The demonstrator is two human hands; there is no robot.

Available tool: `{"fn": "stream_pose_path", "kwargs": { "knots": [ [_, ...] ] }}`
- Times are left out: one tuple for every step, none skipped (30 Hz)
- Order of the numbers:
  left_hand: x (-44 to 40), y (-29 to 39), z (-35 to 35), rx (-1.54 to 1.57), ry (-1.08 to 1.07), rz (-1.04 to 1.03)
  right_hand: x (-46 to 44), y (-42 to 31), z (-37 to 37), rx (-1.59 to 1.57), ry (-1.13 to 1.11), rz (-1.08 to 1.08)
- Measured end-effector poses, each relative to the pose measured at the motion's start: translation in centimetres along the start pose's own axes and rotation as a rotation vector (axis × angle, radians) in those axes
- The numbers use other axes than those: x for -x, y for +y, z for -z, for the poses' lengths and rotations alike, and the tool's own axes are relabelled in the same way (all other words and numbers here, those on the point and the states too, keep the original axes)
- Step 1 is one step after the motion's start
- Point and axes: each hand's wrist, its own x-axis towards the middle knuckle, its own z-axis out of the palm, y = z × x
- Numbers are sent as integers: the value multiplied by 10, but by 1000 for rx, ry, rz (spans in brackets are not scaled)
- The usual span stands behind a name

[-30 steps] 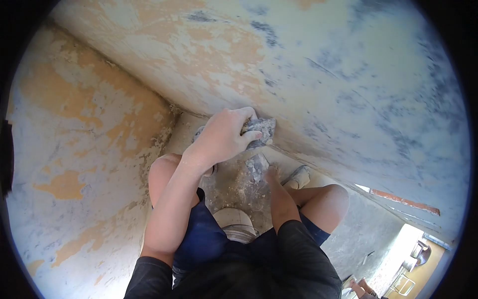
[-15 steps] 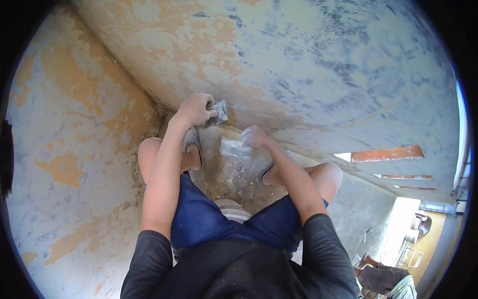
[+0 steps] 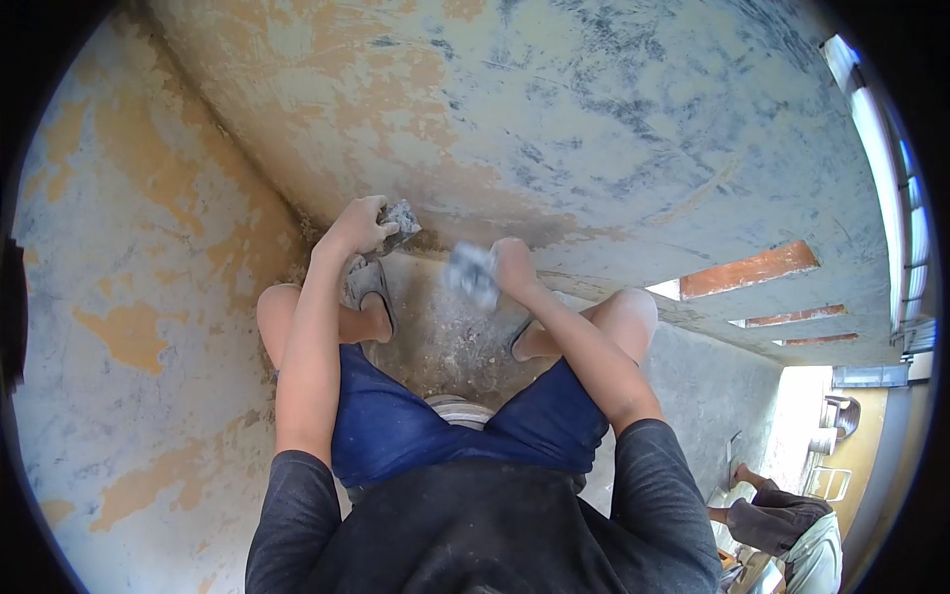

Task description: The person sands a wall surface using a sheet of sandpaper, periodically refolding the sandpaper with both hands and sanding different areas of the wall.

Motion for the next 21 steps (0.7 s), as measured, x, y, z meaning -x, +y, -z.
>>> {"fn": "stream_pose_path", "kwargs": {
  "knots": [
    [0,3,-1,0,-1,-5,1,-3,5,169,173,-4],
    [0,4,-1,-4,12,-13,-2,-7,10,338,348,-2],
    [-1,4,-1,-10,22,-18,-3,-4,13,337,350,-1],
    [-1,5,-3,-13,19,-18,0,0,18,129,205,-83],
    [-1,7,-5,9,25,-25,2,3,19,-81,57,-163],
    [-2,7,-6,29,33,-32,5,-7,27,-85,58,-163],
    [-3,7,-6,26,34,-30,9,-25,44,-166,48,-261],
    [-2,7,-7,20,43,-40,12,-36,53,-248,38,-359],
    [-2,7,-9,14,48,-51,13,-31,55,-253,38,-362],
    [-2,7,-10,9,42,-51,15,-24,60,-488,-43,-389],
    [-3,8,-11,8,40,-46,17,-18,62,-724,-123,-411],
    [-3,8,-12,7,38,-41,18,-19,64,-734,-120,-415],
    [-2,11,-12,-3,31,-41,19,-23,69,-815,-137,-389],
    [-2,13,-12,2,-27,-56,20,-27,75,-895,-153,-362],
    [-1,15,-14,8,-86,-70,20,-30,77,-906,-152,-365],
    [-1,16,-19,0,-92,-68,20,-33,79,-935,-166,-352],
    [-3,16,-27,162,-89,-22,19,-37,82,-962,-181,-337],
    [-2,23,-28,324,-83,25,18,-37,83,-970,-180,-336],
    [-3,28,-27,316,-85,27,18,-39,84,-975,-182,-336],
    [-4,34,-25,540,-119,98,18,-40,85,-980,-184,-335],
    [-3,43,-19,764,-150,169,17,-39,85,-988,-181,-333]
  ]
}}
